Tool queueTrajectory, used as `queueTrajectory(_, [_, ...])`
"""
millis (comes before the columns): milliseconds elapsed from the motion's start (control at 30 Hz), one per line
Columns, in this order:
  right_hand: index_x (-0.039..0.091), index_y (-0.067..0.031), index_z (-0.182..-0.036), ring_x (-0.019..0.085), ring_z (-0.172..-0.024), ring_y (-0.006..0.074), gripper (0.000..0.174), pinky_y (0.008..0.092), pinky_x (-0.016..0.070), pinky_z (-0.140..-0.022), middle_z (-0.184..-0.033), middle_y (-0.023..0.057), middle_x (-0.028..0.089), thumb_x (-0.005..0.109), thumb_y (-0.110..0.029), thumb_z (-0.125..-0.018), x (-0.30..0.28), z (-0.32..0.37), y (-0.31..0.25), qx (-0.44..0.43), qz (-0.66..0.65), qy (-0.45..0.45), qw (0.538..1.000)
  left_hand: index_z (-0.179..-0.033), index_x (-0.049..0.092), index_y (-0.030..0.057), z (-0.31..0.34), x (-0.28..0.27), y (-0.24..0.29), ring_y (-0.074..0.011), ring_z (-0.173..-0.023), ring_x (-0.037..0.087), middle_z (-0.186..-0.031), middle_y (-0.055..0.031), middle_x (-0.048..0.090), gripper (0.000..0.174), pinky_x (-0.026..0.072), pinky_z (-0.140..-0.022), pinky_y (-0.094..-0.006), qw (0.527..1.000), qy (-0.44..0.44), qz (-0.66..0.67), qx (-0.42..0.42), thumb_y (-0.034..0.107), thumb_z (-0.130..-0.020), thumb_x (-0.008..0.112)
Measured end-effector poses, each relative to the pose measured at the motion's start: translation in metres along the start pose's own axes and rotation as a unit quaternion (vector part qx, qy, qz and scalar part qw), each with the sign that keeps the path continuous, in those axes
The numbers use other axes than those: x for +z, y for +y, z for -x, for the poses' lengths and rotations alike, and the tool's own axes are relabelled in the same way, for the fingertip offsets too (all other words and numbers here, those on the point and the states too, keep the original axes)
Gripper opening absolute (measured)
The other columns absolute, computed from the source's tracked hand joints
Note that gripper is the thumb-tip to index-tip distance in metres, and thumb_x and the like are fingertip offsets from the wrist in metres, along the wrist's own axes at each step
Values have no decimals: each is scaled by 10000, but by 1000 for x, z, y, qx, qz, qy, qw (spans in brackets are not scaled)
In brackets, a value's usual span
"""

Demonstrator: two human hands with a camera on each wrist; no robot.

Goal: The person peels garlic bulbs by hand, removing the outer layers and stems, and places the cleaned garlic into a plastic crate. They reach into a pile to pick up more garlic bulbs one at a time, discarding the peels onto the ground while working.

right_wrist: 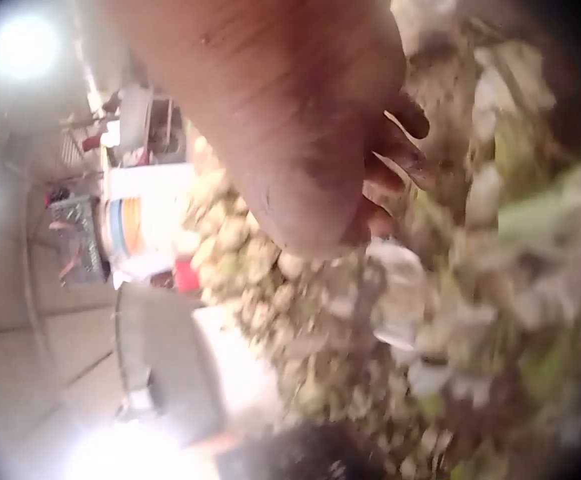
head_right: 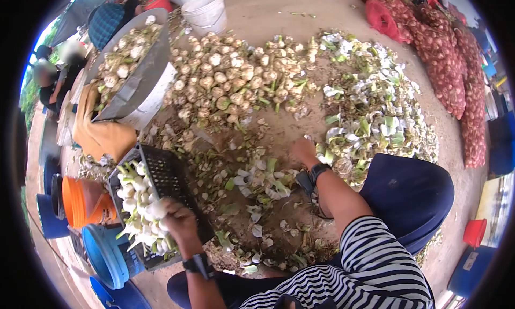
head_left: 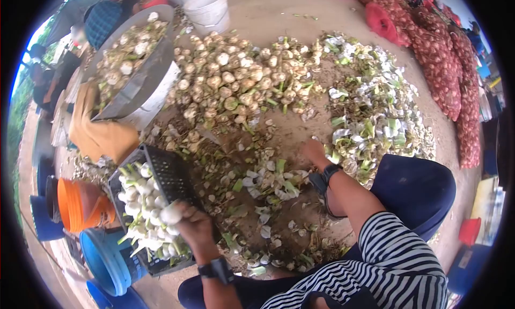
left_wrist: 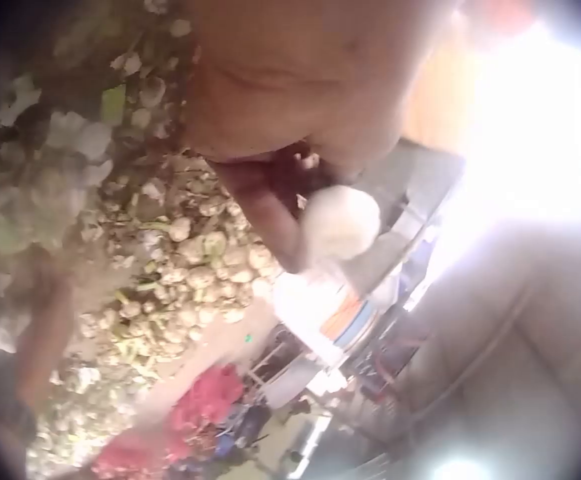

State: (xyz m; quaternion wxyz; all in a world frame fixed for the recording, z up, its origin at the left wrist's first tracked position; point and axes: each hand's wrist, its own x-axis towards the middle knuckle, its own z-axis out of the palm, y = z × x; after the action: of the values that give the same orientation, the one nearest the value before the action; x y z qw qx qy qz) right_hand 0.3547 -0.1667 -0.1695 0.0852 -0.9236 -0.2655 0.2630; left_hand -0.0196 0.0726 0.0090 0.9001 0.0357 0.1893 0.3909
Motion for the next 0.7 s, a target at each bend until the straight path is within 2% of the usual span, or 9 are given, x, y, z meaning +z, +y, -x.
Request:
queueTrajectory(33, [669, -60, -1025, 624, -922, 398, 313, 480, 490, -792, -951, 184, 671, 568, -304, -857, 2, -16, 15, 32, 32, 37, 998, -994, 558, 105, 1, 3, 3, -68, -524, 560, -769, -18, 623, 262, 464, -388, -161, 995, 29, -43, 80, 298, -1012, 383])
queueTrajectory(100, [559, -91, -1233, 609, -990, 395, 437, 470, 493, -820, -1058, 196, 651, 584, -296, -848, -20, -25, 14, 139, -163, 211, 954, -1021, 564, 112, 1, 0, -8, -94, -615, 597, -814, -31, 626, 339, 476, -419, -177, 987, 84, -110, 83, 399, -1006, 384])
queueTrajectory(167, [436, -121, -1364, 603, -1017, 383, 585, 480, 489, -815, -1131, 198, 631, 612, -289, -831, -41, -41, 13, 66, -167, 263, 948, -1050, 567, 103, 9, 5, -42, -140, -768, 628, -923, -60, 643, 417, 518, -548, -228, 968, 115, -221, 11, 472, -988, 383])
queueTrajectory(267, [456, -130, -1360, 605, -1010, 382, 578, 479, 488, -813, -1148, 209, 622, 622, -275, -825, -70, -61, -11, 59, -174, 242, 953, -1115, 563, 62, 24, 4, -74, -181, -862, 619, -1042, -81, 644, 345, 496, -741, -285, 909, 65, -385, -146, 368, -995, 457])
queueTrajectory(467, [517, -21, -1268, 597, -990, 394, 466, 463, 473, -841, -1067, 240, 631, 579, -246, -864, -76, -69, -60, 67, -230, 111, 964, -1181, 550, 48, 30, 6, -88, -147, -982, 600, -1077, -78, 628, 290, 484, -778, -267, 787, -6, -579, -213, 248, -972, 533])
queueTrajectory(533, [518, 23, -1246, 626, -966, 324, 485, 418, 489, -810, -1013, 264, 631, 604, -243, -849, -29, -72, -68, -38, -277, 91, 956, -1187, 545, 39, 21, -23, -91, -164, -1022, 594, -1123, -87, 613, 271, 476, -809, -261, 755, -37, -640, -139, 177, -954, 540])
queueTrajectory(600, [500, 35, -1270, 620, -957, 240, 482, 350, 486, -805, -1009, 234, 636, 598, -202, -861, -20, -10, -110, -67, -342, -52, 936, -1206, 522, 2, 19, -32, -92, -210, -1043, 592, -1167, -102, 593, 326, 468, -856, -287, 711, -31, -702, -40, 66, -892, 580])
queueTrajectory(667, [520, -20, -1277, 581, -804, 130, 402, 334, 458, -701, -994, 60, 644, 541, -153, -898, -3, 61, -149, -139, -520, -85, 839, -1185, 547, 21, 23, 0, -95, -237, -1030, 588, -1121, -114, 595, 360, 464, -878, -324, 650, 8, -760, 6, 87, -847, 652])
queueTrajectory(700, [502, -23, -1295, 568, -811, 120, 408, 318, 454, -710, -1023, 47, 631, 529, -127, -902, -2, 88, -166, -140, -549, -118, 816, -1175, 560, 31, 25, 11, -92, -251, -1024, 586, -1098, -121, 596, 378, 461, -890, -342, 616, 27, -787, 28, 97, -825, 688])
